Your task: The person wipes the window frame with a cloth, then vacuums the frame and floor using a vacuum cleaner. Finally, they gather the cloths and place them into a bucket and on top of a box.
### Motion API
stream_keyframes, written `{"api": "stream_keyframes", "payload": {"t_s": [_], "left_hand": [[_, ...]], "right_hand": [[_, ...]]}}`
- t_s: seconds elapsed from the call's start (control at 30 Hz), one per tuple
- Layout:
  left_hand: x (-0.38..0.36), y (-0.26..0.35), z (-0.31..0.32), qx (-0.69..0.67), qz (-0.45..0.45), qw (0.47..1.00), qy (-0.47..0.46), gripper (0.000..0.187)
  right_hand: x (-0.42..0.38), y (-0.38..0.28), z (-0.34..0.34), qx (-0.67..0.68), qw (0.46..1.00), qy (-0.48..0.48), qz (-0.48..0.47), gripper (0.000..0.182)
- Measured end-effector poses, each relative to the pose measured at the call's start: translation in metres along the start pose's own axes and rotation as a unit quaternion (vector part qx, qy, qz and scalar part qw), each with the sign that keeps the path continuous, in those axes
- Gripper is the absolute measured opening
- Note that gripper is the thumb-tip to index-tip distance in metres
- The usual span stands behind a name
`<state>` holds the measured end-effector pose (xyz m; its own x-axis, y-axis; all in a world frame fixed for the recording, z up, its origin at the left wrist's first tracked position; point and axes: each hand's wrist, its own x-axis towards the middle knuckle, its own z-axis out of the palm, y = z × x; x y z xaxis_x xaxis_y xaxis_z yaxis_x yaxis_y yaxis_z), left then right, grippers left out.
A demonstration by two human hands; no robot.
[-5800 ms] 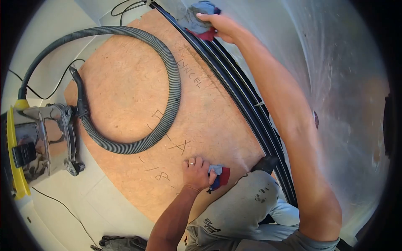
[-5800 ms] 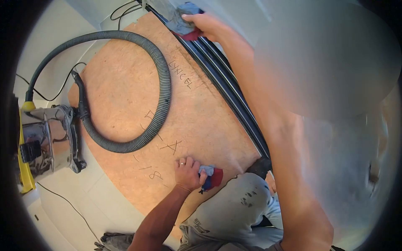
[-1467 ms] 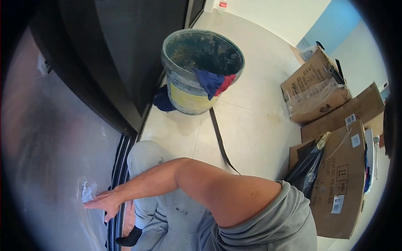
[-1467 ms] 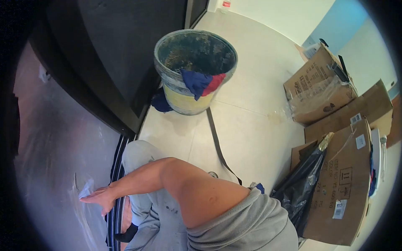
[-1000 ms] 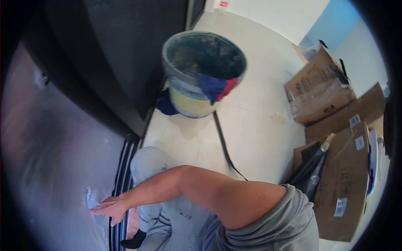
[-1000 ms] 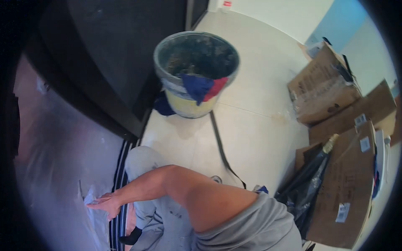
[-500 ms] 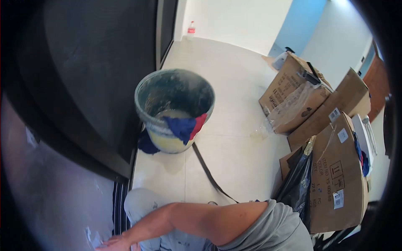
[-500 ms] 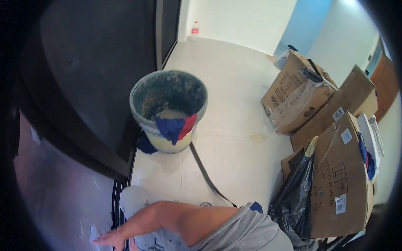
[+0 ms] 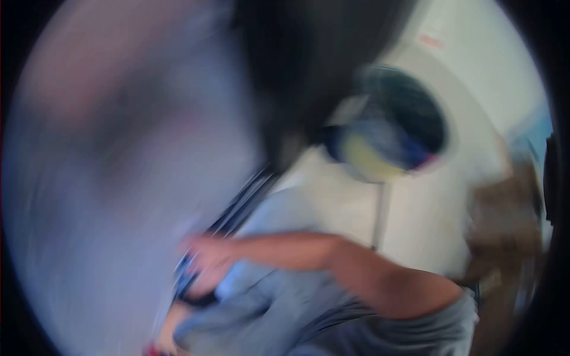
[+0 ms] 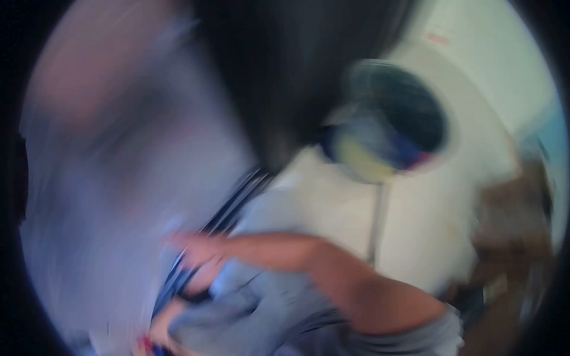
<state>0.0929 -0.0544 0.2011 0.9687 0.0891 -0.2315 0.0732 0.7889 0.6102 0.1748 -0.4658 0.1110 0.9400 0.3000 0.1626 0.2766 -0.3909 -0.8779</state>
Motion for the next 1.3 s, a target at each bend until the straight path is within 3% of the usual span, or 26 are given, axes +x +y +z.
{"api": "stream_keyframes", "payload": {"t_s": [0.1,0.17,0.2,0.23,0.27,0.3,0.53,0.57,0.63,0.7,0.77,0.8,0.83,0.87,0.9,1.0,1.03,1.07,1.1,1.13,1.2,1.23,1.3], "left_hand": [[-0.04,0.037,-0.062,-0.076,0.027,0.995,0.053,0.037],[-0.068,0.032,-0.035,0.008,0.116,0.978,0.171,0.038],[-0.079,0.032,-0.038,-0.043,0.143,0.978,0.145,0.037],[-0.084,0.036,-0.086,-0.123,0.137,0.983,-0.023,0.04],[-0.092,0.034,-0.063,-0.104,0.175,0.973,0.11,0.041],[-0.093,0.035,-0.06,-0.121,0.189,0.963,0.15,0.041],[-0.08,0.044,-0.059,-0.172,0.138,0.963,0.153,0.046],[-0.075,0.039,-0.074,-0.173,0.134,0.964,0.149,0.046],[-0.052,0.025,-0.111,-0.195,0.094,0.964,0.152,0.044],[-0.028,0.008,-0.149,-0.229,0.035,0.957,0.174,0.041],[-0.002,-0.011,-0.149,0.051,0.028,0.972,0.228,0.036],[0.009,-0.019,-0.149,0.193,0.024,0.949,0.248,0.034],[0.018,-0.029,-0.161,0.392,0.063,0.882,0.255,0.031],[0.028,-0.04,-0.177,0.572,0.1,0.775,0.25,0.029],[0.035,-0.048,-0.184,0.726,0.135,0.632,0.232,0.027],[0.047,-0.051,-0.171,0.637,0.152,0.694,0.299,0.031],[0.053,-0.055,-0.177,0.608,0.215,0.699,0.308,0.03],[0.058,-0.055,-0.173,0.513,0.148,0.782,0.323,0.028],[0.061,-0.05,-0.162,0.405,0.078,0.848,0.333,0.026],[0.062,-0.046,-0.152,0.288,0.007,0.895,0.339,0.024],[0.05,-0.023,-0.087,0.15,-0.003,0.959,0.239,0.027],[0.041,-0.012,-0.045,0.071,0.007,0.98,0.187,0.032],[0.029,0.004,0.013,0.047,0.017,0.997,0.057,0.038]], "right_hand": [[0.002,0.029,0.006,-0.208,0.949,-0.218,0.095,0.031],[-0.007,0.058,-0.011,-0.045,0.967,-0.17,0.183,0.043],[0.009,0.001,-0.029,-0.15,0.958,-0.155,0.191,0.04],[0.019,0.001,-0.047,-0.208,0.952,-0.135,0.179,0.041],[0.031,0.017,-0.056,-0.247,0.948,-0.12,0.158,0.042],[0.048,0.029,-0.065,-0.287,0.941,-0.107,0.142,0.043],[0.112,0.103,-0.089,-0.486,0.872,-0.038,0.048,0.049],[0.116,0.115,-0.091,-0.516,0.856,-0.028,0.003,0.05],[0.12,0.137,-0.091,-0.573,0.798,0.023,-0.183,0.052],[0.106,0.133,-0.082,-0.539,0.81,0.014,-0.232,0.054],[0.078,0.041,-0.054,-0.314,0.944,-0.101,-0.029,0.061],[0.065,-0.006,-0.039,-0.21,0.968,-0.114,0.083,0.066],[0.052,-0.032,-0.034,-0.163,0.968,-0.129,0.142,0.071],[0.038,-0.049,-0.03,-0.125,0.977,-0.106,0.138,0.069],[0.024,-0.062,-0.027,-0.087,0.984,-0.082,0.133,0.068],[-0.001,-0.077,-0.032,-0.008,0.987,-0.054,0.154,0.065],[-0.01,-0.061,-0.037,0.0,0.986,-0.049,0.158,0.065],[-0.015,-0.049,-0.04,0.007,0.986,-0.043,0.159,0.064],[-0.017,-0.05,-0.036,0.027,0.984,-0.005,0.175,0.042],[-0.015,-0.048,-0.031,0.03,0.989,-0.018,0.146,0.033],[-0.006,-0.046,-0.016,0.04,0.994,-0.051,0.084,0.017],[0.006,-0.075,0.0,0.059,0.991,-0.065,0.098,0.017],[0.027,-0.102,0.026,0.145,0.978,-0.13,0.067,0.036]]}}
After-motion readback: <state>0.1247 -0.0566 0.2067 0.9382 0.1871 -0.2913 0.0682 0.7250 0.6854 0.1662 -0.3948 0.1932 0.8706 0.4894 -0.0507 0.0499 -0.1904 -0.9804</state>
